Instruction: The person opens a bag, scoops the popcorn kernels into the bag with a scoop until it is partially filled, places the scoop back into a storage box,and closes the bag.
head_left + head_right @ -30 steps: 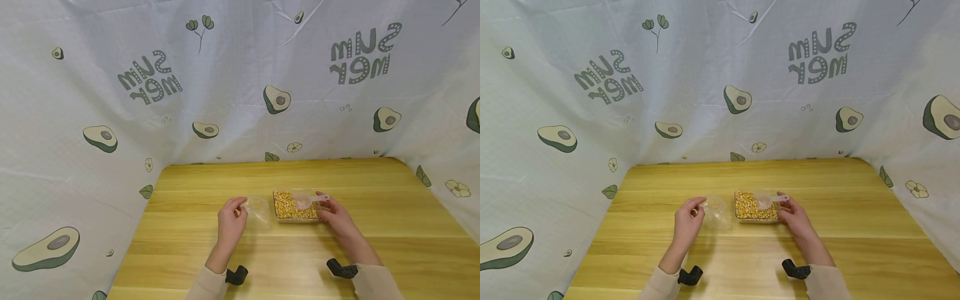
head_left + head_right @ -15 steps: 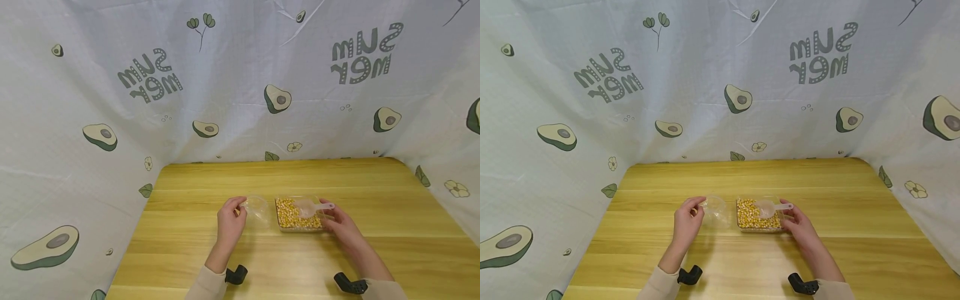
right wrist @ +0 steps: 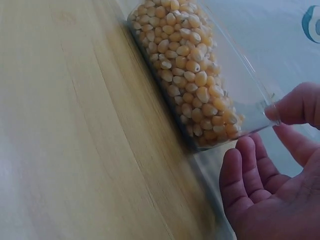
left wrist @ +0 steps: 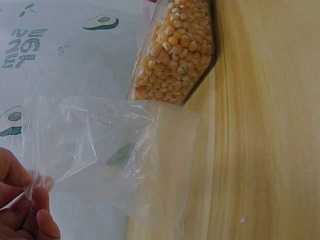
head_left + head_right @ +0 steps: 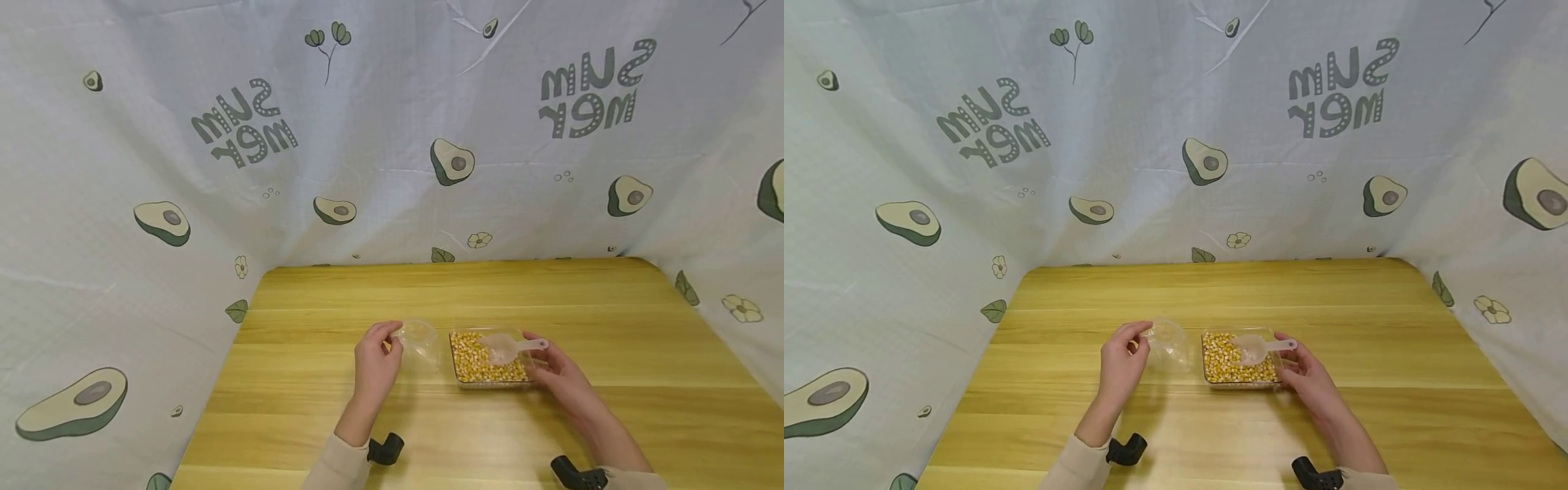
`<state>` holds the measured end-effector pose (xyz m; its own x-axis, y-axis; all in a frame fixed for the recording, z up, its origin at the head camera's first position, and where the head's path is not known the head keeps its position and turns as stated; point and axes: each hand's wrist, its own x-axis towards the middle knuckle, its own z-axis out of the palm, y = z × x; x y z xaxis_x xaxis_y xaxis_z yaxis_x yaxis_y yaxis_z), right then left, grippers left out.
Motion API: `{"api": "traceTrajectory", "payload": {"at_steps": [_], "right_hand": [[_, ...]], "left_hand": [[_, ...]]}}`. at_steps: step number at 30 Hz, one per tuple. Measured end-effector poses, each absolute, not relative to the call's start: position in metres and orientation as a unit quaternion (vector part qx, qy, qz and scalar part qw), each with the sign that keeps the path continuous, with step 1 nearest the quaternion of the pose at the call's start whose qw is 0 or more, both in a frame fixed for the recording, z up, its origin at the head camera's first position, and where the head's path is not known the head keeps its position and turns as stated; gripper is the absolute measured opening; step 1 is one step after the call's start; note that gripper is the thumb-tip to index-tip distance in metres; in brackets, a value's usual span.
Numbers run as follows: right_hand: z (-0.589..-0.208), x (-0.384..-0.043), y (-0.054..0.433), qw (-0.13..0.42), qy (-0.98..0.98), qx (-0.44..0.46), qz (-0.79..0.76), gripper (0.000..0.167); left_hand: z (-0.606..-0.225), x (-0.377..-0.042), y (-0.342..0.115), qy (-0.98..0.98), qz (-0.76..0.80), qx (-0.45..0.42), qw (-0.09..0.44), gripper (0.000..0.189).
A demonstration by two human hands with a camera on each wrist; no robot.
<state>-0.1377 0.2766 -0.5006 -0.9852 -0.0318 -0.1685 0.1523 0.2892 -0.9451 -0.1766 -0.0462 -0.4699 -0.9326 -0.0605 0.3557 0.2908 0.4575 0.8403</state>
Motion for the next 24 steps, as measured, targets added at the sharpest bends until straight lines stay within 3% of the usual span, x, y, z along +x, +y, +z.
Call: {"api": "traceTrajectory", "payload": {"at_steps": [6, 11, 18, 24], "right_hand": [[-0.501, -0.136, 0.279, 0.064, 0.802, 0.056, -0.591, 0.067], [-0.498, -0.135, 0.28, -0.026, 0.842, 0.025, -0.538, 0.061], [-0.49, -0.141, 0.274, -0.166, 0.911, -0.055, -0.374, 0.034], [-0.488, -0.143, 0.275, -0.237, 0.924, -0.082, -0.29, 0.03]], "left_hand": [[-0.47, -0.177, -0.047, -0.838, -0.513, -0.072, 0.169, 0.027], [-0.47, -0.176, -0.047, -0.836, -0.516, -0.067, 0.173, 0.027], [-0.47, -0.177, -0.048, -0.835, -0.514, -0.068, 0.182, 0.026], [-0.472, -0.177, -0.046, -0.836, -0.514, -0.071, 0.179, 0.027]]}}
